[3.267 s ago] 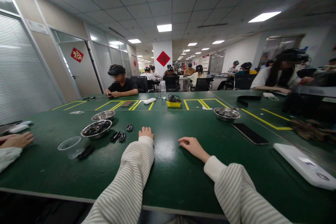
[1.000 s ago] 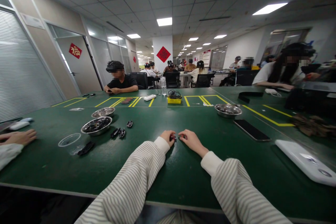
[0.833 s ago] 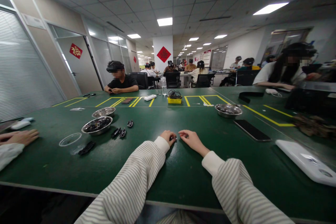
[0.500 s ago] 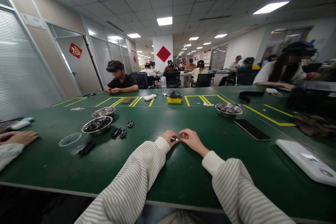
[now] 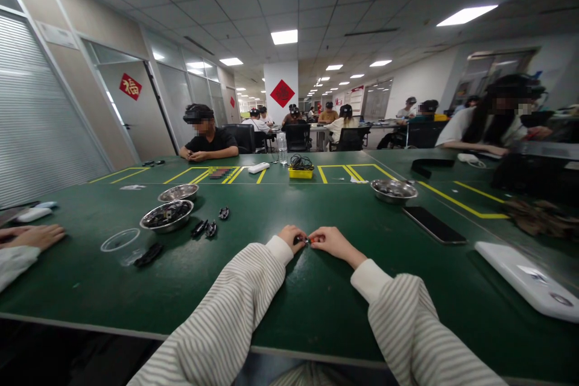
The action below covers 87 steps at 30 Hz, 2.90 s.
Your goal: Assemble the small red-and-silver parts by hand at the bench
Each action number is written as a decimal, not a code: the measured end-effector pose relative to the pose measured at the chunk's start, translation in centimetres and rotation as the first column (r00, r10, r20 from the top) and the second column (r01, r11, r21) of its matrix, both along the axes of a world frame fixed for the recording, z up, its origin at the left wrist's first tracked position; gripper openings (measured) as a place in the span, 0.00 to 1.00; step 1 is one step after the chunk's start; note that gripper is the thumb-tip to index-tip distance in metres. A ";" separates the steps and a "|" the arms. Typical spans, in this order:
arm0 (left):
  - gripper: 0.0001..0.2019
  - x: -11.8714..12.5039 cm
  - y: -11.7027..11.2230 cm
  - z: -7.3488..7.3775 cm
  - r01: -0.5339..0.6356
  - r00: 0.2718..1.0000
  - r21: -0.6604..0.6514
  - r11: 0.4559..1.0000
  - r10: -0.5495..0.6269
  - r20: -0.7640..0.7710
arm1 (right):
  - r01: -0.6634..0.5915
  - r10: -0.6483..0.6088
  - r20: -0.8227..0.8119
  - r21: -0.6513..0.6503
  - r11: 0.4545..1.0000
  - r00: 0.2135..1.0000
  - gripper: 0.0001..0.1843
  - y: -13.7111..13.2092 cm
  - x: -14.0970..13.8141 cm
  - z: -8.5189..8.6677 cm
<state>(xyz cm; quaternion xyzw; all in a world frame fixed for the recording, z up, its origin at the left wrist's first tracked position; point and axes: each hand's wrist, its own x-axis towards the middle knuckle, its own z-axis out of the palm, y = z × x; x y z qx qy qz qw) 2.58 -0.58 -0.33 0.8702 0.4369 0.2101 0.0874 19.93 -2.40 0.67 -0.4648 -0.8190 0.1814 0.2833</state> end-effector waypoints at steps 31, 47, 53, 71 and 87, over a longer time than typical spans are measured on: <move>0.07 -0.5 -0.4 0.3 0.066 0.961 0.325 0.944 -0.147 0.233 | 0.010 -0.139 -0.628 -0.205 0.979 0.766 0.12 -0.9 -1.2 0.3; 0.10 -0.5 -0.6 0.2 0.094 0.968 0.316 0.944 -0.160 0.191 | -0.020 -0.150 -0.583 -0.275 0.961 0.799 0.17 -0.8 -1.2 0.1; 0.10 -0.7 -0.7 0.5 -0.043 0.991 0.267 0.963 0.008 0.132 | -0.192 -0.011 -0.575 -0.291 0.937 0.818 0.23 -0.8 -1.2 -0.1; 0.13 -8.9 2.9 2.2 -0.704 0.643 0.092 0.705 0.687 -0.339 | -0.155 -0.042 -0.518 -0.330 0.931 0.854 0.19 -0.2 -1.0 -1.3; 0.23 -7.4 2.1 1.9 -0.659 0.649 0.132 0.740 0.649 -0.398 | -0.165 -0.020 -0.502 -0.321 0.932 0.864 0.16 -0.6 -1.1 -0.5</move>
